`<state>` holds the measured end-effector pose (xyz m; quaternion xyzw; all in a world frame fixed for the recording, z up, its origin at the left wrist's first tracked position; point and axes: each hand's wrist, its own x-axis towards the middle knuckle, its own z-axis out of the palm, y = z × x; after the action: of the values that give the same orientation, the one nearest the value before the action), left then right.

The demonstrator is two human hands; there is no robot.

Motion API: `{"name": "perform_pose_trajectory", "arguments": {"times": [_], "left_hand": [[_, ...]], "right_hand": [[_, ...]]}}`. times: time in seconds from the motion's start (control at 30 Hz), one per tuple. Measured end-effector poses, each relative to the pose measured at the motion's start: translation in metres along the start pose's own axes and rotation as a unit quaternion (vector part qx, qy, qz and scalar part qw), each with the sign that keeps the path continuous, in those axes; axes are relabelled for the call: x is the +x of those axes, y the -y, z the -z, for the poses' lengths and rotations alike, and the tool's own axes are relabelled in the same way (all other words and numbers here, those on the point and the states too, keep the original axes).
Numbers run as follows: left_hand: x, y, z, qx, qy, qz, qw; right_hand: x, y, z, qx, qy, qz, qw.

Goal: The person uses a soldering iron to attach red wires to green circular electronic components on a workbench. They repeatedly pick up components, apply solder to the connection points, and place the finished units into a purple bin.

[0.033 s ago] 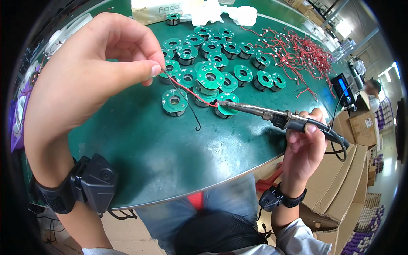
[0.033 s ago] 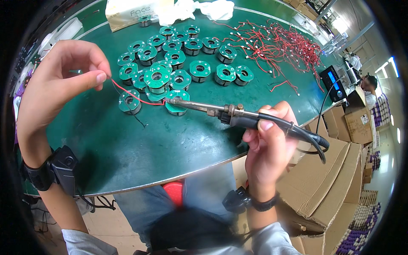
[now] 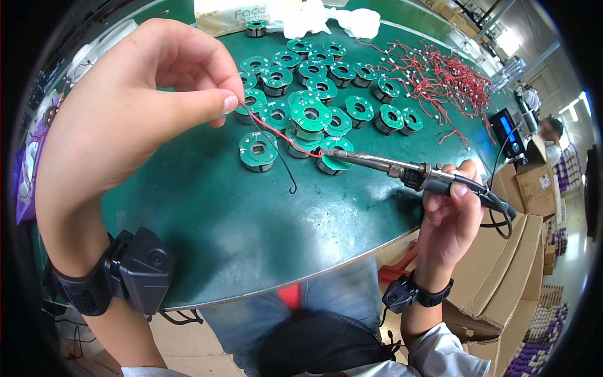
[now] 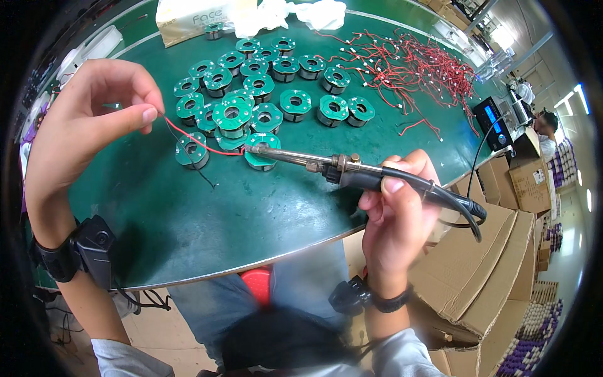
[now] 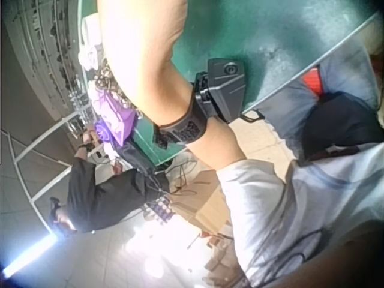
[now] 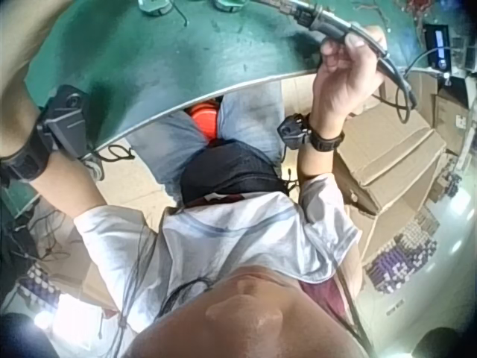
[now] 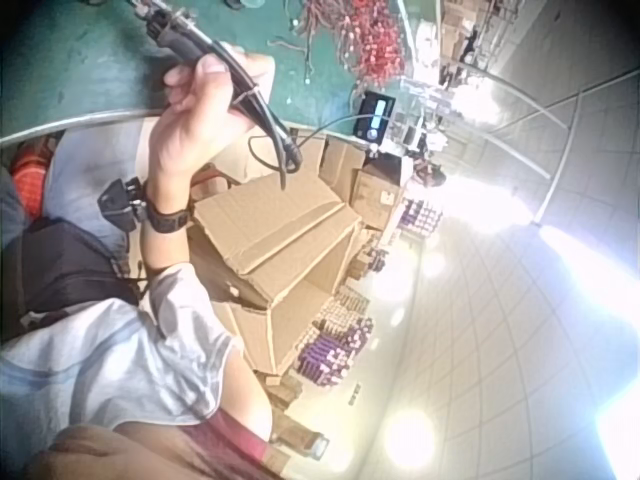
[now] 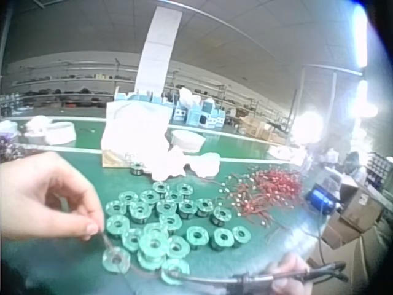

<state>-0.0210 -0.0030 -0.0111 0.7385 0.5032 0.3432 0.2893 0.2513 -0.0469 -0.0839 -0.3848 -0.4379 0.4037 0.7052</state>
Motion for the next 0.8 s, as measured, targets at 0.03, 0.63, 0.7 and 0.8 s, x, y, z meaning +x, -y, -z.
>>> {"name": "perform_pose_trajectory", "arguments": {"times": [0.03,0.63,0.7,0.8], "left_hand": [[-0.0002,0.0000,-0.0001,-0.002,-0.001,-0.001,1.000],[-0.0010,-0.0005,0.0013,-0.010,0.012,-0.004,1.000],[-0.0014,-0.0001,0.0014,0.001,0.008,0.000,1.000],[-0.0013,0.0002,0.0013,0.000,0.004,-0.002,1.000]], "right_hand": [[-0.0002,0.0000,-0.0003,0.005,-0.005,-0.002,1.000],[0.0002,0.0002,0.0011,0.001,0.001,0.000,1.000],[0.0003,0.0003,0.0008,-0.005,-0.002,-0.001,1.000],[0.0005,0.0006,0.0001,-0.006,-0.007,-0.002,1.000]]}}
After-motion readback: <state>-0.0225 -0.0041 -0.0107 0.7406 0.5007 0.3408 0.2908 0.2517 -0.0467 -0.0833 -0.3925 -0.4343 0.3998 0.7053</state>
